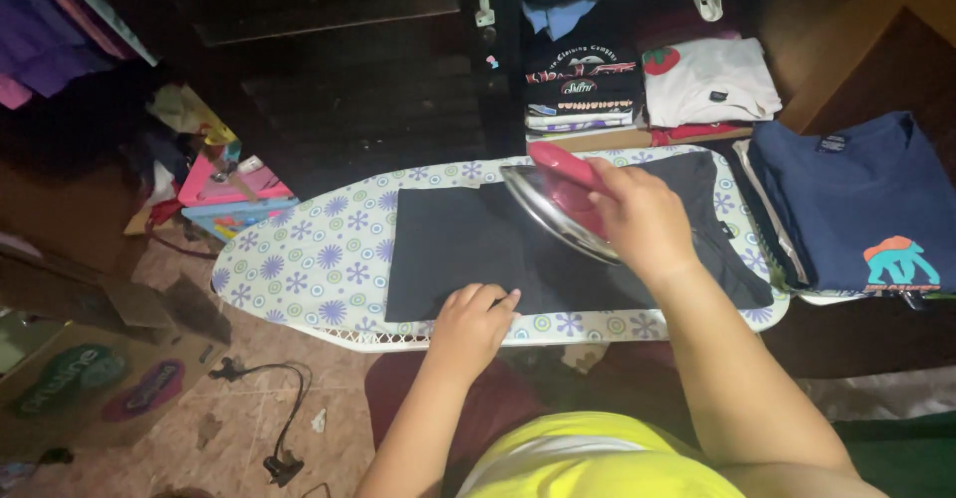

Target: The person irons a dark t-shirt on an ironing board, smoothing it with their hands and using a red iron to press the fabric. They fold the shirt and continue ironing different sections to remove wrinkles.

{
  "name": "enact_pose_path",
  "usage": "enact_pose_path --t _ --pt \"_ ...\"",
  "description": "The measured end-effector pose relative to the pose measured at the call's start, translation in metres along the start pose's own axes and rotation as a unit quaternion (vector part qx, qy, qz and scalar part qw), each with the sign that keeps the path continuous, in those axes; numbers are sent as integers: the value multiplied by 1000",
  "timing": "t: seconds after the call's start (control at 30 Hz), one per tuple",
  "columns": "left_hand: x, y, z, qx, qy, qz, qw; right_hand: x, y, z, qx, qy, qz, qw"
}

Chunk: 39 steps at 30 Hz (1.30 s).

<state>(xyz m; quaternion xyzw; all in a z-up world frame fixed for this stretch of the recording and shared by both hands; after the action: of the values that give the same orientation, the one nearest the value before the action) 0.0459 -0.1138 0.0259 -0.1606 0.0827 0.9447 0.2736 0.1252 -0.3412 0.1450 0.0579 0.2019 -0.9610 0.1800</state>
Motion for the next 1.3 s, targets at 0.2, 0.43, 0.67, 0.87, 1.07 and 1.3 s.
enact_pose_path --t 0.2,0.43,0.67,0.87,1.07,1.3 --pt "-7 10 -10 -60 98 -38 993 2 22 -17 94 -59 -116 987" --pt "-4 18 -27 -93 113 -81 986 1 26 -15 54 -111 -164 979" --pt "-12 26 -1 -34 91 -44 994 0 27 -8 67 -144 -154 975" --pt "-15 21 -3 22 146 12 989 2 21 -4 29 -155 -161 974" --pt "-8 27 -16 -22 108 -73 991 4 19 -1 23 -158 -156 975" --pt "-1 24 6 22 99 -28 994 5 20 -2 25 -139 -144 979"
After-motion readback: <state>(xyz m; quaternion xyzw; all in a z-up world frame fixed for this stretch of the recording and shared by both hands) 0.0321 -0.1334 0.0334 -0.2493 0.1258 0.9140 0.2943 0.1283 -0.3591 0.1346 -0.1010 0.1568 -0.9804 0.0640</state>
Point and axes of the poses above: each hand's wrist, its own x-axis away from the middle knuckle, its own z-axis out of the back of the hand, y = z × x, the point moved 1 cm from there along -x, towards the middle knuckle, and after that the axes turned 15 degrees about -y, right-handed, at the moved point
